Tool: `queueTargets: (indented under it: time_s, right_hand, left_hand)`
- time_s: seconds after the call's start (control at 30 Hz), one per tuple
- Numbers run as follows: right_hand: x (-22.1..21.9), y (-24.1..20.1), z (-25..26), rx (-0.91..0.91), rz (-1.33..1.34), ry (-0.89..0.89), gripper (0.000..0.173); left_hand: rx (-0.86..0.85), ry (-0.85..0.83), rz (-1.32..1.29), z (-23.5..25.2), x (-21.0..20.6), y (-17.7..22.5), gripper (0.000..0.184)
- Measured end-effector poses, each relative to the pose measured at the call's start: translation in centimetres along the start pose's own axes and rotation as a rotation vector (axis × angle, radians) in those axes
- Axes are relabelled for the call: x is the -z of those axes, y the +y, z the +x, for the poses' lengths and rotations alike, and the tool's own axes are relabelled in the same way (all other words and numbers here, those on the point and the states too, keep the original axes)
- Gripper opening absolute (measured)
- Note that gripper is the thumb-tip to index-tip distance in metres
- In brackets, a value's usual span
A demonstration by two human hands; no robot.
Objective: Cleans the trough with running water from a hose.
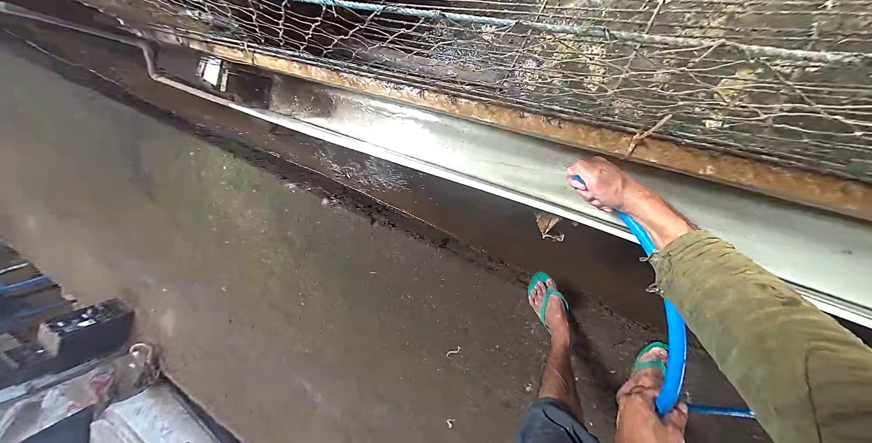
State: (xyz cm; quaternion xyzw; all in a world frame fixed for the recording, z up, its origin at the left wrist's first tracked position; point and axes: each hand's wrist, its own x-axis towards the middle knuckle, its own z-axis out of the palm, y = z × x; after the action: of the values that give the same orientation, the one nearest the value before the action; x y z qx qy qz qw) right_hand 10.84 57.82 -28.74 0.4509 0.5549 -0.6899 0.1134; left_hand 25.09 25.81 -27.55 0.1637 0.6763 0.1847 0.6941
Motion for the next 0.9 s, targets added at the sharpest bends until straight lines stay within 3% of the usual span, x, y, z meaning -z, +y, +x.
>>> queueTargets:
  time_s: [0.63,0.77,0.9]
  right_hand:
    - [0.0,0.1,0.4,-0.072,-0.001,0.027,0.049]
    - [0.0,0.6,1.1,-0.062,-0.165,0.107,0.05]
    - [0.3,0.7,0.5,-0.064,-0.103,0.182,0.048]
  left_hand:
    - [-0.05,0.014,0.0,0.2,-0.2,-0.6,0.03]
    - [-0.005,0.017,-0.027,-0.2,0.2,0.1,0.031]
    - [0.033,0.001,-0.039,-0.2,0.3,-0.1,0.031]
